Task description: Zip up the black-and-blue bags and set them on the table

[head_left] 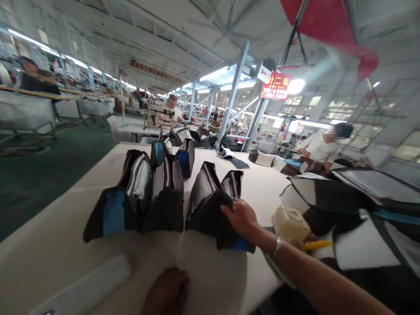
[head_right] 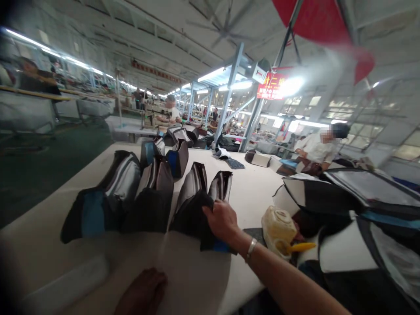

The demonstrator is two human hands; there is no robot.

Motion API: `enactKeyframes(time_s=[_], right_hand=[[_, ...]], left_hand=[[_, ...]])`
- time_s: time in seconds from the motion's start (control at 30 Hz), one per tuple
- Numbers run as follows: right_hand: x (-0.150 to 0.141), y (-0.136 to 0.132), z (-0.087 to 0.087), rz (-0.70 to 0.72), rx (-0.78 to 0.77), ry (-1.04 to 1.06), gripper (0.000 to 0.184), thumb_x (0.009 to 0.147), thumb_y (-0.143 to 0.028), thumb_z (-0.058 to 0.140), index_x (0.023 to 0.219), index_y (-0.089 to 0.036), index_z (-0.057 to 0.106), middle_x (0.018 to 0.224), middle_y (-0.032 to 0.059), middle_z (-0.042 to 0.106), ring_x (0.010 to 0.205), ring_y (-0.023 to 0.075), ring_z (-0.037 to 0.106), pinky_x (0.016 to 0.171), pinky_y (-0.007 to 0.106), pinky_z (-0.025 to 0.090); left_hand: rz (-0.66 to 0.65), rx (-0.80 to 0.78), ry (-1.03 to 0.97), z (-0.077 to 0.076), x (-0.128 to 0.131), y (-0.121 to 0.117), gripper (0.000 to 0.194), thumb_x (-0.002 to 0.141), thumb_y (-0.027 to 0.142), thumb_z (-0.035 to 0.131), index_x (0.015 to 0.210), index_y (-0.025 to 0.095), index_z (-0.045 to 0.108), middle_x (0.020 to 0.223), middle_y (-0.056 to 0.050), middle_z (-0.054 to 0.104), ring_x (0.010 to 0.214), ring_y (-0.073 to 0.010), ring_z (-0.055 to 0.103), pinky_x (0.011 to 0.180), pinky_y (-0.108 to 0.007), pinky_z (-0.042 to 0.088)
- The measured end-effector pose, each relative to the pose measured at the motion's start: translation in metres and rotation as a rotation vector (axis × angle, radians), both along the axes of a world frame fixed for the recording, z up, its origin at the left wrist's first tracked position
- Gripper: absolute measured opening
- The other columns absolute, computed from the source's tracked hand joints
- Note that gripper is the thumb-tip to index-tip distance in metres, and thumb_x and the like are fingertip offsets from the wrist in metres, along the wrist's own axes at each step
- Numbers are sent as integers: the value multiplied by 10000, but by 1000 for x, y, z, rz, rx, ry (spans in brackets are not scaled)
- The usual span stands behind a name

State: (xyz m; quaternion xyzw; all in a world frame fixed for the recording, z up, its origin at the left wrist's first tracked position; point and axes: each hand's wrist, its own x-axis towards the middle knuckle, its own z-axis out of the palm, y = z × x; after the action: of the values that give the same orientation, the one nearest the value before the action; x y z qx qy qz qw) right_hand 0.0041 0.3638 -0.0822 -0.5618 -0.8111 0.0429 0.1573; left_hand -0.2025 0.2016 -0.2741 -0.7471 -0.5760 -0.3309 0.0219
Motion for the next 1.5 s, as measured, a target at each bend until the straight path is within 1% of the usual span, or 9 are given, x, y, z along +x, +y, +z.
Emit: enactKeyframes(time_s=[0.1, 0.2, 0.3, 0.5, 0.77, 0.97, 1.13, 1.33, 1.5], right_hand=[[21, -81, 5, 170, -10, 42, 375, 1012, -400, 426, 880, -170, 691, 927, 78, 643, 926, 194, 596, 806, 299, 429], [50, -128, 1, 364, 38, 151, 367, 967, -412, 537, 1267, -211, 601, 1155, 84, 590, 1102, 217, 549, 974, 338, 430], [78, -142, -12, 369, 128, 298, 728, 783, -364, 767, 1388, -156, 421, 1341, 141, 439, 1248, 273, 455, 1081, 399, 400], [95, -139, -17, 267, 140, 370, 309, 792, -120, 664, 1069, -135, 529, 1187, 127, 481, 1116, 257, 501, 995, 396, 440], [125, -194, 45, 439, -14, 440, 189, 739, -83, 737, 903, -164, 688, 897, 12, 559, 809, 131, 540, 757, 255, 419], [169, -303, 92, 756, -367, 816, 134, 808, -205, 770, 898, -134, 701, 878, 6, 575, 842, 106, 545, 757, 222, 416], [193, -349, 84, 699, -445, 878, 165, 806, -214, 780, 904, -106, 703, 849, 12, 568, 786, 97, 522, 705, 225, 410], [201, -359, 91, 720, -434, 855, 143, 836, -205, 750, 895, -98, 676, 872, 11, 579, 791, 83, 530, 704, 199, 414], [202, -348, 71, 628, -224, 667, 204, 863, -315, 729, 880, -121, 670, 813, 11, 570, 732, 100, 517, 638, 229, 378]], left_hand=[[-69, 1, 47, 27, 25, -29, 234, 945, 188, 467, 893, 199, 695, 868, -76, 693, 820, -251, 655, 760, -388, 533], [-157, -9, 66, 49, 54, -55, 235, 901, 135, 488, 970, 221, 695, 907, -56, 692, 850, -233, 644, 769, -364, 519], [-159, -30, 47, 69, 72, -65, 346, 883, 87, 472, 1147, 213, 656, 1052, -75, 686, 952, -249, 639, 832, -396, 520], [-133, -80, -38, 108, 86, -68, 336, 931, 187, 473, 1222, 118, 626, 1176, -154, 661, 1105, -288, 625, 953, -436, 515], [-178, -84, -200, 212, 98, -108, 459, 876, 201, 466, 1329, 170, 527, 1300, -119, 574, 1218, -261, 532, 1057, -415, 414], [-793, -491, -273, 288, 132, -149, 464, 775, 190, 530, 1234, 226, 585, 1293, -21, 572, 1238, -236, 487, 1053, -312, 369], [-913, -740, -171, 296, 157, -171, 403, 720, 194, 643, 1123, 197, 620, 1159, -20, 572, 1076, -226, 522, 925, -267, 385], [-991, -810, -313, 300, 163, -172, 283, 723, 320, 743, 904, 165, 591, 1035, -9, 552, 1019, -199, 478, 886, -247, 370], [-777, -780, -118, 301, 164, -171, 375, 804, 492, 738, 934, 166, 606, 821, 34, 504, 759, -128, 427, 649, -235, 326]])
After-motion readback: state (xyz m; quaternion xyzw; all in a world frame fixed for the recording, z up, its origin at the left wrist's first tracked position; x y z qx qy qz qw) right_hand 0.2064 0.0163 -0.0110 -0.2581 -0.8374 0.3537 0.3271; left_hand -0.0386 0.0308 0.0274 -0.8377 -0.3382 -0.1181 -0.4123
